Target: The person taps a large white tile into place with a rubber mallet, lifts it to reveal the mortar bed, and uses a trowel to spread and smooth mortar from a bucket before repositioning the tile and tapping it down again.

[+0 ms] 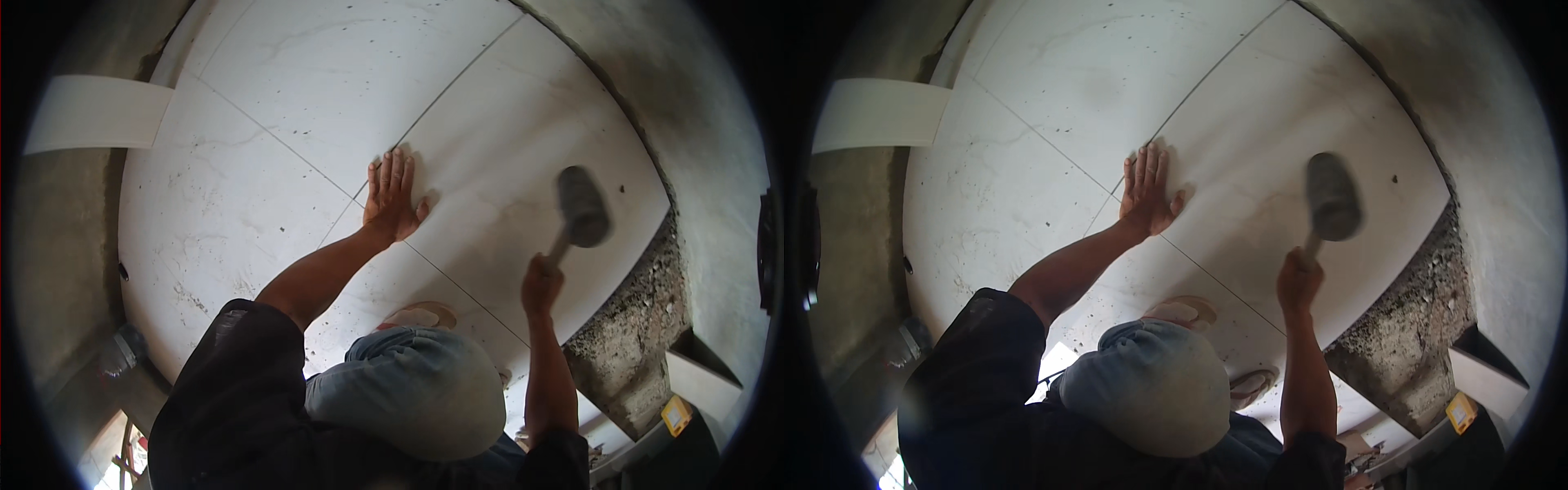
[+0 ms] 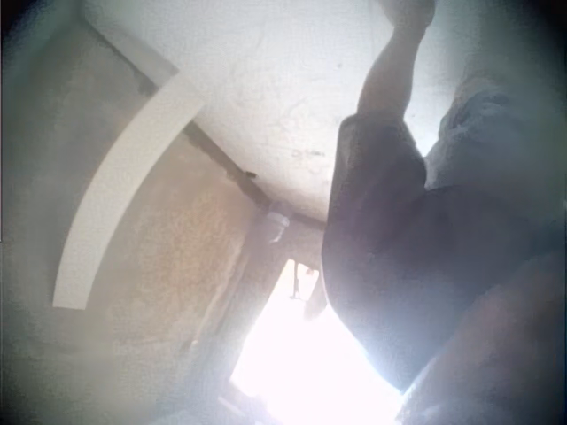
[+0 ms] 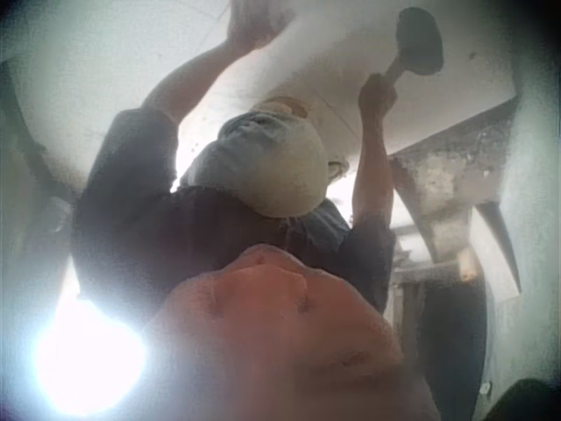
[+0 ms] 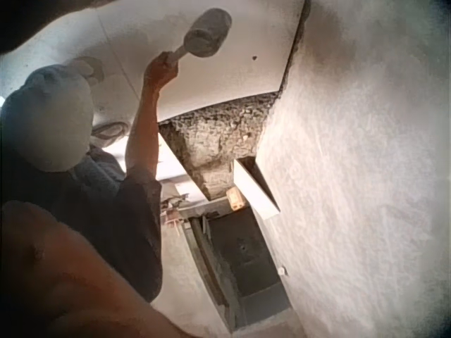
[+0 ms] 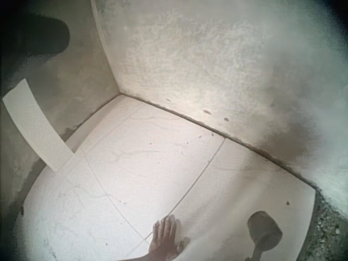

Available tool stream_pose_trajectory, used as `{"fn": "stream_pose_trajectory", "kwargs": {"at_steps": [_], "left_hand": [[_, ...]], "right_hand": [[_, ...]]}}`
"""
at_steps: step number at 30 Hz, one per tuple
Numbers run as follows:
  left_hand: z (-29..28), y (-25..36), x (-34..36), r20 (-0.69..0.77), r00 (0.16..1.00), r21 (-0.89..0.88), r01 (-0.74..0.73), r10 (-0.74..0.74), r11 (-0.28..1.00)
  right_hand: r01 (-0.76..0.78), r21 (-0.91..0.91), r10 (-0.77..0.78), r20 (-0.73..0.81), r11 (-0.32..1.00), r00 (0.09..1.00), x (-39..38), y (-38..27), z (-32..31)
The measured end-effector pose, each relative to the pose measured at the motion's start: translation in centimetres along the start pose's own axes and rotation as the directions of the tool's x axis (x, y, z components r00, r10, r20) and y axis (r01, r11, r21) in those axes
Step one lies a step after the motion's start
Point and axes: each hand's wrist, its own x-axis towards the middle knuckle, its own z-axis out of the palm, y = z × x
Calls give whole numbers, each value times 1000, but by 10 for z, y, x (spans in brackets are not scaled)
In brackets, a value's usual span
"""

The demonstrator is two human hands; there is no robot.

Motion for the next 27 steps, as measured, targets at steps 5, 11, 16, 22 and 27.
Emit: {"fn": "stream_pose_trajectory", "kwargs": {"at_steps": [5,11,16,22,27], "left_hand": [[-3,7,30,-64,997,13,-32,33,999],[-22,22,81,-42,998,33,-43,45,999],[-25,37,120,-124,980,66,-149,156,987],[-32,54,176,-150,968,86,-188,200,978],[-48,60,215,-146,967,98,-194,207,976]], "right_hand": [[45,-145,-34,83,988,996,6,-22,-12],[75,-137,-70,35,988,997,18,-18,-12],[177,-276,-182,7,945,983,36,23,-9],[-53,-71,50,-38,996,998,56,-17,-22],[-87,5,87,16,996,996,76,-64,-37]]}}
